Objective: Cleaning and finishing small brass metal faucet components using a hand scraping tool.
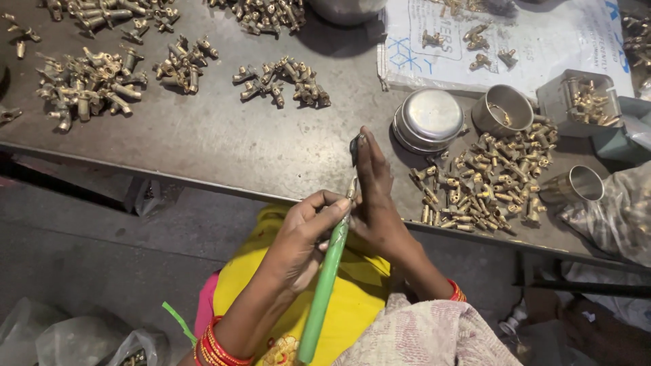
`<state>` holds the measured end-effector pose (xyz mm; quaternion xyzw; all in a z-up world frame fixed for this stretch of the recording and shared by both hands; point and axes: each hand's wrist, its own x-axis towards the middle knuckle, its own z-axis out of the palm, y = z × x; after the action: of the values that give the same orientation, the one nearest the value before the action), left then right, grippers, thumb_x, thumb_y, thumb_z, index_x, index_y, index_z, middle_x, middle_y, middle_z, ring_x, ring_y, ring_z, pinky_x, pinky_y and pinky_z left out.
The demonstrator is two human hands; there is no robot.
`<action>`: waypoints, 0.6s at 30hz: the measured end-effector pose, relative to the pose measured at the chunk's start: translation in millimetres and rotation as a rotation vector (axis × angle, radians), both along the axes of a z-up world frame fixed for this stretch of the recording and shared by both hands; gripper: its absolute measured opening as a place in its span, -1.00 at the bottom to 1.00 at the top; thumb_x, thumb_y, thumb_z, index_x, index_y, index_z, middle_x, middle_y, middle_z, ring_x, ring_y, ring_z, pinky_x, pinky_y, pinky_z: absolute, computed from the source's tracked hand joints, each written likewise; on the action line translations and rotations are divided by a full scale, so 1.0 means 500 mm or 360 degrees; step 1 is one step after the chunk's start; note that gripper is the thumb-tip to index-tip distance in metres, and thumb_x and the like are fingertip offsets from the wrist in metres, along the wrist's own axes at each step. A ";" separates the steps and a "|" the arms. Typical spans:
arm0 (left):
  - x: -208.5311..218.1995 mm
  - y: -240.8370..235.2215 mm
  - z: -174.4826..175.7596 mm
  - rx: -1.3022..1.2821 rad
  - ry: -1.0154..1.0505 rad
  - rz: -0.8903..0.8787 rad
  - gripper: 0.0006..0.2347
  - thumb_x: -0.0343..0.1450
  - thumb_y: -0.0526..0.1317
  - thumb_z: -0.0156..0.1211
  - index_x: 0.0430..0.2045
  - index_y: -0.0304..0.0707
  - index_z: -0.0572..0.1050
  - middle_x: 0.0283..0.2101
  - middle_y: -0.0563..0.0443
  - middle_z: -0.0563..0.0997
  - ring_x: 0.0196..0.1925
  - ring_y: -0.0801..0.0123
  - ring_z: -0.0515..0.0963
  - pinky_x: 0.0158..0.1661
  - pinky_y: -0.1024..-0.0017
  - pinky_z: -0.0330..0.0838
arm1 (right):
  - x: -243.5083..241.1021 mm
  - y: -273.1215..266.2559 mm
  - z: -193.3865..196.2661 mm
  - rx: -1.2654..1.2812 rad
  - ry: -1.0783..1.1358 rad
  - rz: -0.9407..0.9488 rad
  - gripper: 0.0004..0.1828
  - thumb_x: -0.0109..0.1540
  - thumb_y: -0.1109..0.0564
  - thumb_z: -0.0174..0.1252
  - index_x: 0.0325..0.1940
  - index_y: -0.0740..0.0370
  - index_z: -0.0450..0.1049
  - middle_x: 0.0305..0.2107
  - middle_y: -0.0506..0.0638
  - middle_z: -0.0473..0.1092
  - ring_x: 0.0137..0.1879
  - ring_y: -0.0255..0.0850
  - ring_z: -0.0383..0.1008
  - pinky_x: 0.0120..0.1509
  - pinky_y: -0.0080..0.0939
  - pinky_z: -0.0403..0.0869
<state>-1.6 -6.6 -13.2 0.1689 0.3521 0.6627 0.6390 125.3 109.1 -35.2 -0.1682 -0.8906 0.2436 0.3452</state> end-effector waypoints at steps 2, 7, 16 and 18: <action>-0.003 -0.001 0.010 -0.0024 -0.0038 -0.0017 -0.82 0.43 -0.20 0.23 -0.22 -0.35 0.53 -0.47 0.12 0.55 -0.59 0.73 0.32 -0.59 0.72 0.10 | -0.002 0.004 0.010 -0.0010 -0.0005 -0.0038 0.22 0.12 0.22 0.23 0.72 -0.06 -0.32 0.63 0.24 -0.25 0.73 0.25 -0.16 0.73 0.18 0.04; -0.007 -0.007 0.011 -0.0081 -0.0077 -0.0046 -0.80 0.41 -0.19 0.26 -0.22 -0.33 0.52 -0.48 0.10 0.54 -0.63 0.72 0.31 -0.63 0.72 0.11 | -0.016 -0.011 0.064 0.0274 0.0063 -0.0079 0.03 0.24 -0.04 0.37 0.67 -0.22 -0.07 0.62 0.20 -0.24 0.69 0.13 -0.04 0.69 0.15 0.08; -0.016 -0.011 0.026 -0.0142 0.0075 -0.0105 -0.77 0.40 -0.15 0.28 -0.24 -0.33 0.49 -0.48 0.06 0.55 -0.68 0.65 0.31 -0.67 0.60 0.31 | -0.019 0.014 0.094 0.0804 -0.0153 -0.0232 -0.35 0.14 -0.14 0.36 0.33 -0.17 0.48 0.49 0.17 -0.13 0.56 0.16 -0.11 0.54 0.16 -0.03; -0.021 -0.011 0.038 -0.0101 0.0064 -0.0060 -0.77 0.39 -0.14 0.26 -0.22 -0.32 0.49 -0.46 0.06 0.56 -0.67 0.62 0.36 -0.67 0.54 0.38 | -0.022 0.033 0.074 0.0502 -0.0177 -0.0219 -0.32 0.08 -0.08 0.43 0.29 -0.21 0.46 0.48 0.26 -0.10 0.56 0.16 -0.12 0.50 0.13 0.03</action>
<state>-12.3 -12.0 5.8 0.1684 0.3826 0.6354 0.6492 114.3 125.5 1.9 -0.1859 -0.9219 0.0670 0.3333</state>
